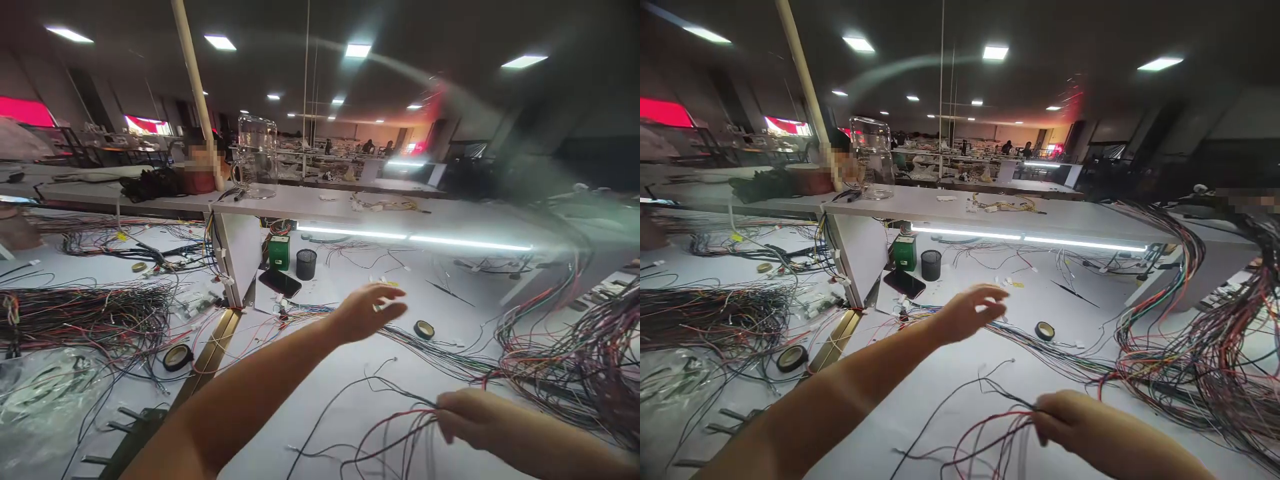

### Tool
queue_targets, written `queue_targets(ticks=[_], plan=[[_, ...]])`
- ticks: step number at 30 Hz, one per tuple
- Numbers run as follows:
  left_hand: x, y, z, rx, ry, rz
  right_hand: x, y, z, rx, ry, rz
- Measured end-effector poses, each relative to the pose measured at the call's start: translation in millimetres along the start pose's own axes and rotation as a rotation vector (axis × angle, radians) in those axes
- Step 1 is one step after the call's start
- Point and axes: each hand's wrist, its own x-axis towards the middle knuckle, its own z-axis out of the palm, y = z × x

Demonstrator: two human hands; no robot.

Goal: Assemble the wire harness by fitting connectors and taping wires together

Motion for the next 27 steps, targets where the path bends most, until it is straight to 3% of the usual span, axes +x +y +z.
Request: queue_targets(ticks=[1,2,5,7,9,11,13,14,17,20,22,25,27], plan=[[-6,19,3.5,-0.04,-0.087,0.048,9,-11,0,0.024,-0.113,-0.049],[-12,34,7.0,-0.04,-0.209,0.055,16,-23,0,0.044,-0.141,-0.105],[-31,54,14.4,-0.104,-0.496,-0.139,29,-49,-2,0.171,-0.079,-0.298],[-45,47,15.0,-0.259,-0.595,-0.281,30,-52,-1,0.262,0.015,-0.282],[-61,31,11.3,-0.376,-0.673,-0.366,26,-43,1,0.309,0.167,-0.152],[-78,16,2.1,-0.409,-0.727,-0.472,18,-30,0,0.331,0.29,-0.05],[-94,7,-14.0,-0.409,-0.791,-0.526,6,-19,-1,0.33,0.332,-0.015],[-101,5,-24.9,-0.38,-0.794,-0.554,-1,-15,-2,0.309,0.331,-0.017],[-115,13,-66.9,-0.161,-0.642,-0.655,-16,-16,3,0.197,0.25,-0.073],[-120,31,-110.0,0.118,-0.474,-0.502,-18,-25,18,0.076,0.208,-0.147],[-124,40,-131.3,0.262,-0.373,-0.422,-9,-31,30,0.006,0.285,-0.188],[-134,36,-145.4,0.572,-0.301,-0.299,14,-34,50,-0.078,0.494,-0.248],[-150,15,-142.0,0.783,-0.323,-0.235,34,-31,71,-0.136,0.585,-0.274]])
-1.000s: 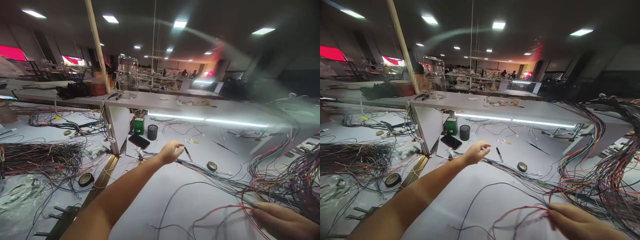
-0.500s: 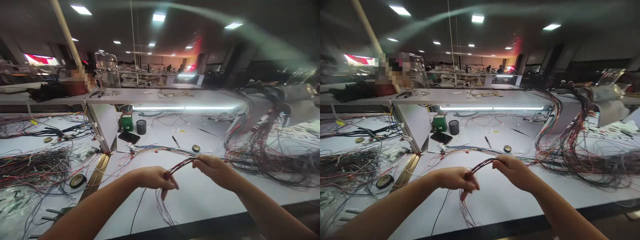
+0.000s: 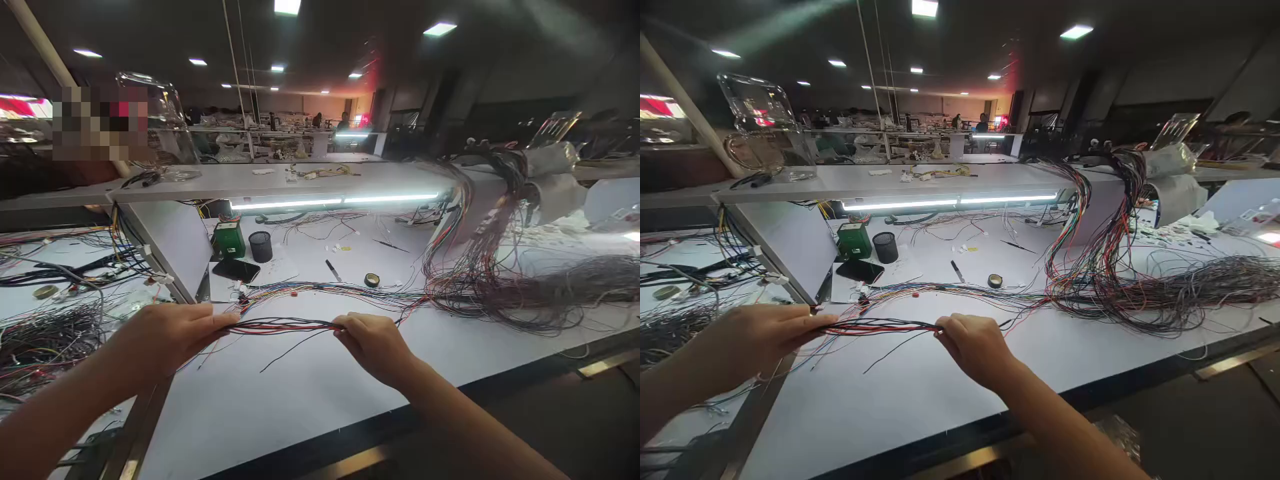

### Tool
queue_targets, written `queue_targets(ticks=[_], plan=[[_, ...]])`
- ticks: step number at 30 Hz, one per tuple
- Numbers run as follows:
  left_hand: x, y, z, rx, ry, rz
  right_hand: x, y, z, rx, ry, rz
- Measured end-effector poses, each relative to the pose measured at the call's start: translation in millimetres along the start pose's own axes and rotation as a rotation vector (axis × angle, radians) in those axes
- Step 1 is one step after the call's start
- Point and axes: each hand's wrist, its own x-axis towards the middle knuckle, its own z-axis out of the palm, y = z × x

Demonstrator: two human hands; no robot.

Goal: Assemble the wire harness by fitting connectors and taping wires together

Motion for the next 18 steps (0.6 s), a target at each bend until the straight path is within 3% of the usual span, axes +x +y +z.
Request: queue_targets(ticks=[2,5,8,11,13,18], plan=[[-9,-16,38.0,0.131,-0.07,0.001,-2,6,33,-0.041,-0.027,-0.034],[-30,-33,106.5,0.181,-0.158,-0.044,-18,23,76,-0.058,-0.199,-0.146],[-54,-27,157.5,0.196,-0.117,-0.085,-39,51,96,-0.071,-0.222,-0.162],[-65,-3,183.3,0.18,-0.017,-0.066,-56,78,96,-0.109,-0.142,-0.058],[-65,10,194.4,0.143,-0.021,-0.016,-65,89,93,-0.114,-0.163,-0.045],[-63,8,214.6,0.085,-0.067,-0.073,-70,105,82,-0.048,-0.2,-0.029]])
